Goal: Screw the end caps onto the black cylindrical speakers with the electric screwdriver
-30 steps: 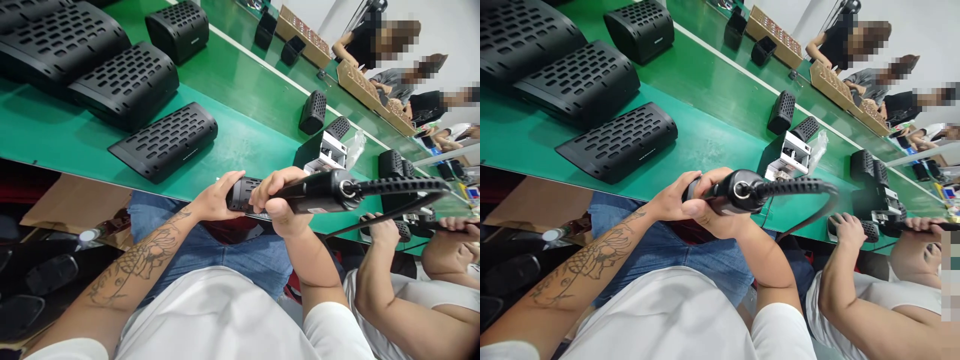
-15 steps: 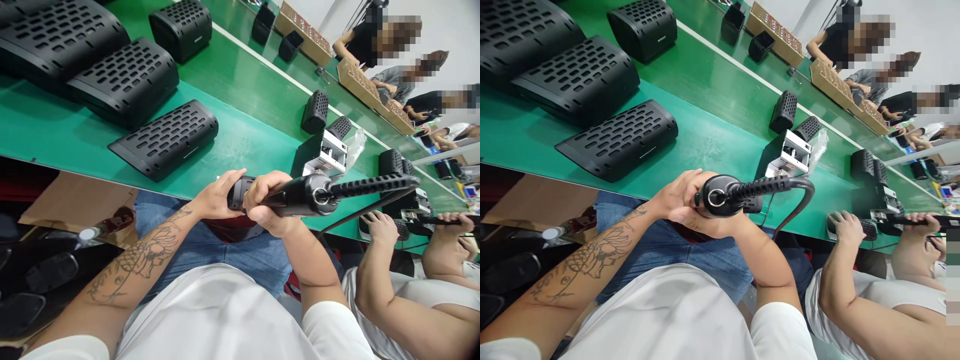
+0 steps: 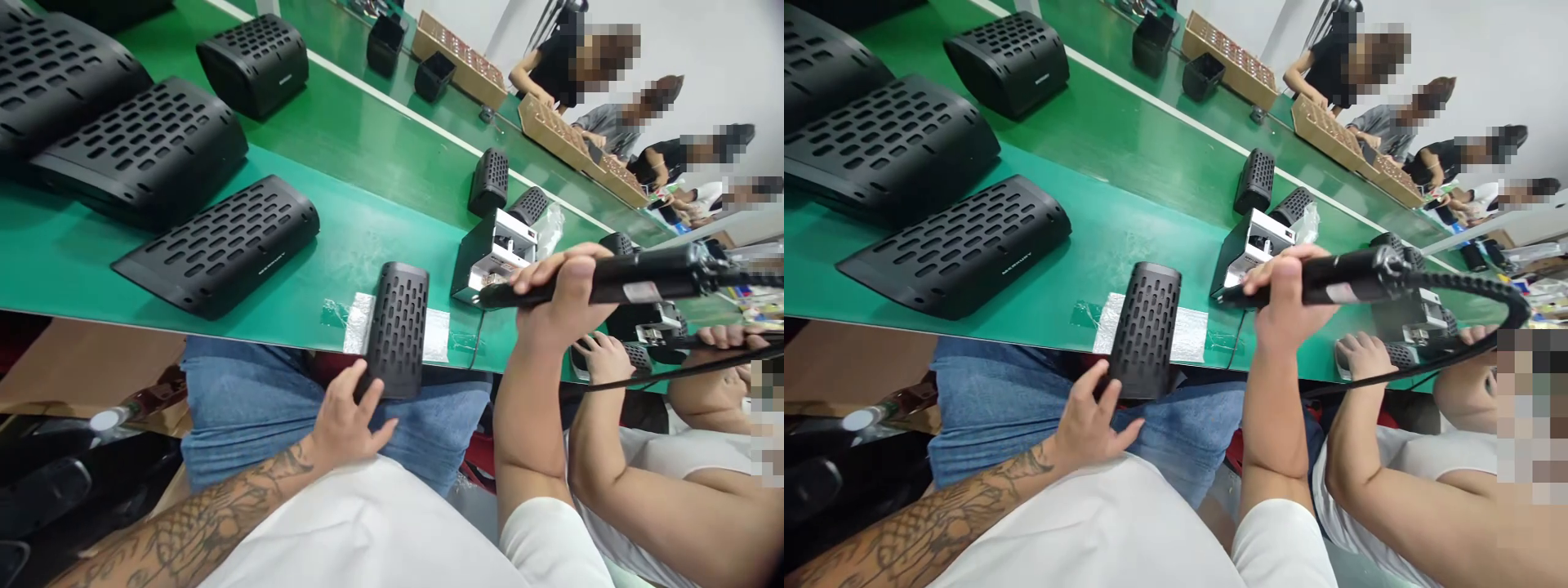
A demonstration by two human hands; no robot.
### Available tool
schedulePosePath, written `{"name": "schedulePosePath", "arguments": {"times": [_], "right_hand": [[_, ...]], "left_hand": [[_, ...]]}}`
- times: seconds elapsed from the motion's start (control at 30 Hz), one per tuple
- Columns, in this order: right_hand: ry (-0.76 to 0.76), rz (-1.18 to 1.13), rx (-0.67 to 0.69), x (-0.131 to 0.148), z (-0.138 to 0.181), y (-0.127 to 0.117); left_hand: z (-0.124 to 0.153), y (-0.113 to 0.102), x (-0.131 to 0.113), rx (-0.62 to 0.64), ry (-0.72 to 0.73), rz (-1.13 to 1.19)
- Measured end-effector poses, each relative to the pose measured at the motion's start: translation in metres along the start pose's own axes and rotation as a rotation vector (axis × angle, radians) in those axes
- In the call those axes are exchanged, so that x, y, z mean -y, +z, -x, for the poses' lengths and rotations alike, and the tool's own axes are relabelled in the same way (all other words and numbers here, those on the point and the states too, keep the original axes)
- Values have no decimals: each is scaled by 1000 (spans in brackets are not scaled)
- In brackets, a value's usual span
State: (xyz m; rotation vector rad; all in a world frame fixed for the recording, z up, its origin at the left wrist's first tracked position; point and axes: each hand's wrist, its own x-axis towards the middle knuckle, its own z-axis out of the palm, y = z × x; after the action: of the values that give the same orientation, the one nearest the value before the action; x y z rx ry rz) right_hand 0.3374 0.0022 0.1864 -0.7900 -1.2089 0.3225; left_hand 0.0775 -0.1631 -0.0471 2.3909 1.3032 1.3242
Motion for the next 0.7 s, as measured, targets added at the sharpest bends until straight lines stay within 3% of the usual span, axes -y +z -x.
{"name": "schedulePosePath", "arguments": {"times": [0.07,0.13,0.2,0.27,0.37,0.43,0.57,0.7], "right_hand": [[-40,193,-103,-28,-25,-27],[-31,288,-146,-55,-40,-48],[22,296,-136,-73,-44,-62],[92,253,-109,-82,-41,-70],[155,201,-110,-83,-32,-75],[166,206,-106,-79,-28,-76],[146,187,-92,-56,-19,-72],[65,31,-109,-12,1,-56]], "left_hand": [[0,3,-7,88,158,100],[-23,4,-4,157,332,188],[-65,-2,4,242,463,210],[-117,-11,12,394,504,152],[-181,-23,20,620,432,24],[-204,-25,21,666,356,-54],[-210,-23,25,585,165,-220],[-210,-29,38,639,133,-254]]}}
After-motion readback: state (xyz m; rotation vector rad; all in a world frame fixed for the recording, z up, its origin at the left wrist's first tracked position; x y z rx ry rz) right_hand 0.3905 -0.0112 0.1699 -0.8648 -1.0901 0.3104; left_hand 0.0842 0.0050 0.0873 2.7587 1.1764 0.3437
